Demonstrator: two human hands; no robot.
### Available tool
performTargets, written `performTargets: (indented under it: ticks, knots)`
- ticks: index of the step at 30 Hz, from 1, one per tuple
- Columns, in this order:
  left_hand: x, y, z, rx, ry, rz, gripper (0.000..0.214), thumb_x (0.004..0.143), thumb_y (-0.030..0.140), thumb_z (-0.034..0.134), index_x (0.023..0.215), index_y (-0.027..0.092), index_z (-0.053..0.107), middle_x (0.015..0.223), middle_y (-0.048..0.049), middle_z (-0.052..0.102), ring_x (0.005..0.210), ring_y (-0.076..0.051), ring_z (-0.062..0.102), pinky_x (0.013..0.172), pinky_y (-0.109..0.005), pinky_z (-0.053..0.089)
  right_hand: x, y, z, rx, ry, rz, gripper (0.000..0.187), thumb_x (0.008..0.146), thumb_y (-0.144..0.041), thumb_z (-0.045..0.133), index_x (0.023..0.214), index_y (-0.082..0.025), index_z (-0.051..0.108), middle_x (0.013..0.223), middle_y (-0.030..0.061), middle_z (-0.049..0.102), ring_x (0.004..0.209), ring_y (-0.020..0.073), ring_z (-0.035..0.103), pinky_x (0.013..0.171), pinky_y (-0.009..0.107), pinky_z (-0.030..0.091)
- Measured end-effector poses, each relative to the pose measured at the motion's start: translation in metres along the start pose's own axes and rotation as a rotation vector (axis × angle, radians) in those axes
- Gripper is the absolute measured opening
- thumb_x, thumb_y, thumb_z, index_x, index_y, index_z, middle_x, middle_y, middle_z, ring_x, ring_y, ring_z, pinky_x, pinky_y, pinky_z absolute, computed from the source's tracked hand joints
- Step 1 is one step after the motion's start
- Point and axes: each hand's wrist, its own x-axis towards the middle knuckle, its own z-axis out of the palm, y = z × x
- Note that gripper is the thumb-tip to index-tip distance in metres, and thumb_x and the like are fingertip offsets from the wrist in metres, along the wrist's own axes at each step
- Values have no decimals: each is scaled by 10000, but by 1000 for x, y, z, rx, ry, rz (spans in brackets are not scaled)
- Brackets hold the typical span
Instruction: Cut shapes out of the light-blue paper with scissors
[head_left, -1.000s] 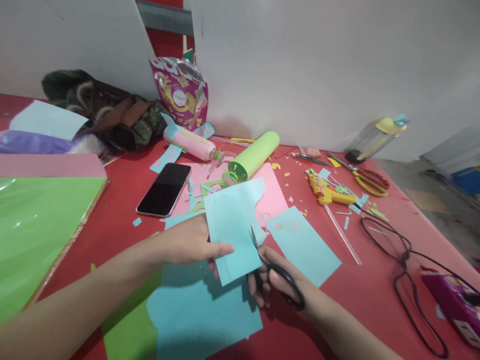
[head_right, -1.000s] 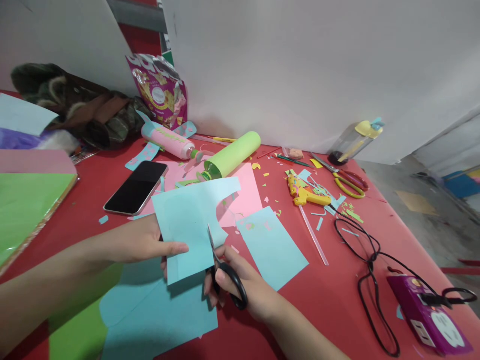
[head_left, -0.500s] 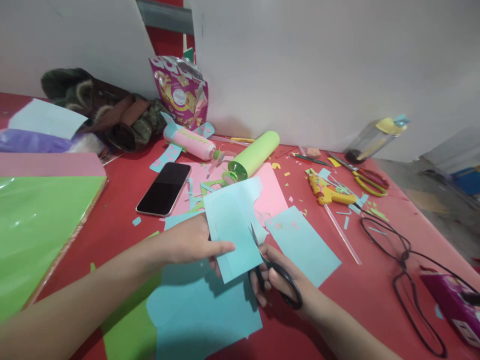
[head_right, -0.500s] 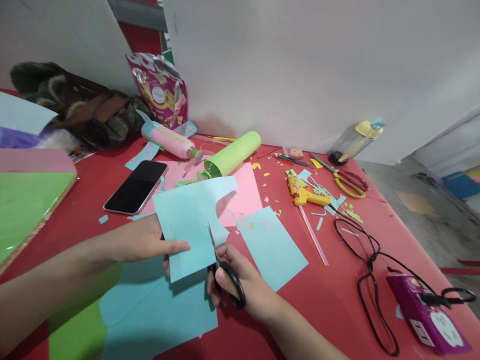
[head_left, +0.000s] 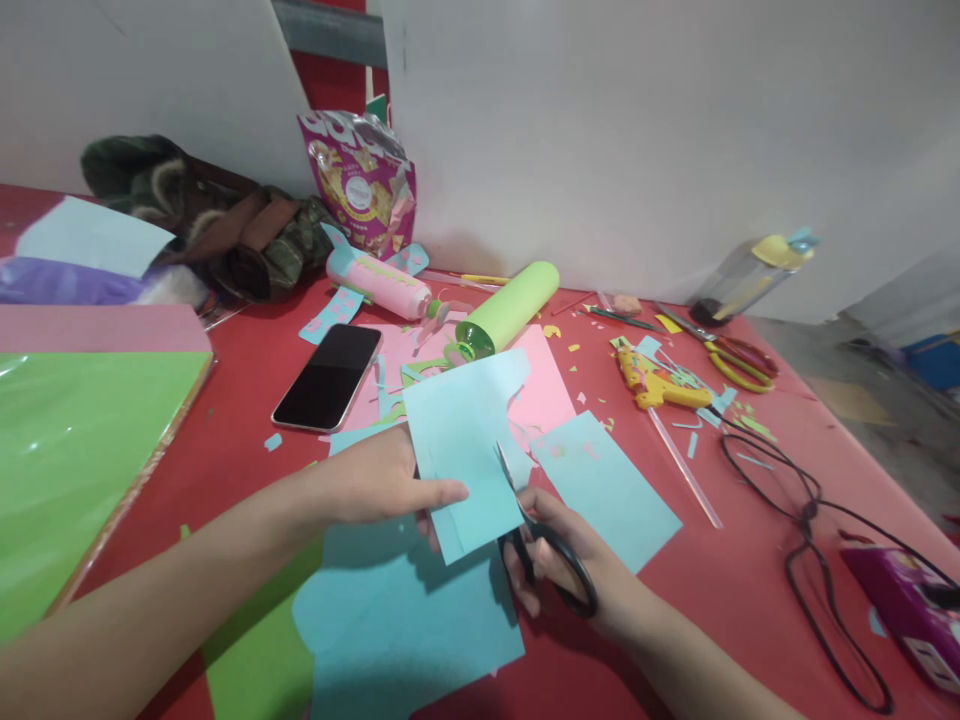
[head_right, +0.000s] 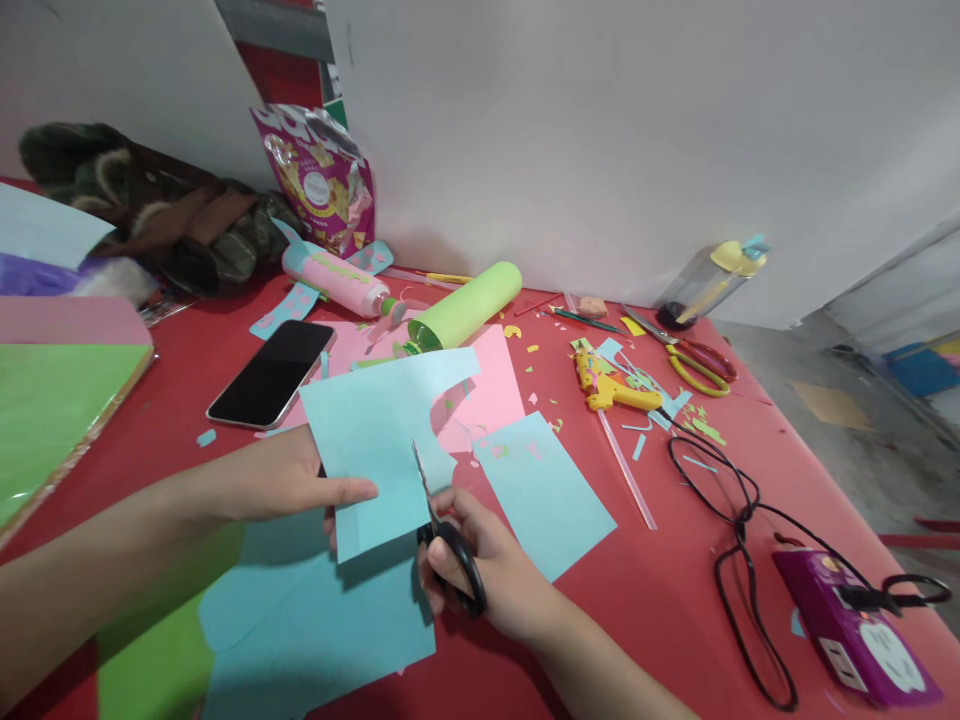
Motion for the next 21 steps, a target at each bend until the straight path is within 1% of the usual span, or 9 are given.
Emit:
performTargets:
  ticks: [7, 13, 21]
  knots:
    - [1, -3, -1, -15, -16, 23, 253, 776, 344, 520, 922, 140, 551, 593, 1, 668, 498, -149, 625, 528, -229, 465, 0, 1, -1, -16, -5, 7, 430, 695, -563, 552, 820, -196, 364, 524, -79, 454, 390, 52, 402, 424, 202, 330]
    - [0, -4, -2, -49, -16, 28, 203, 773, 323, 532, 870, 145, 550, 548, 11, 656, 482, -145, 622, 517, -222, 472, 1, 4, -2, -10, -1, 23, 431, 690, -559, 560, 817, -195, 366, 491, -86, 453, 378, 49, 401, 416, 195, 340]
    - [0, -4, -2, -122, -32, 47, 160, 765, 296, 541, 813, 144, 534, 588, 7, 658, 470, -141, 621, 493, -217, 468, 1, 6, -4, -10, 6, 25, 453, 667, -563, 581, 819, -192, 368, 452, -92, 475, 356, 45, 401, 400, 184, 336]
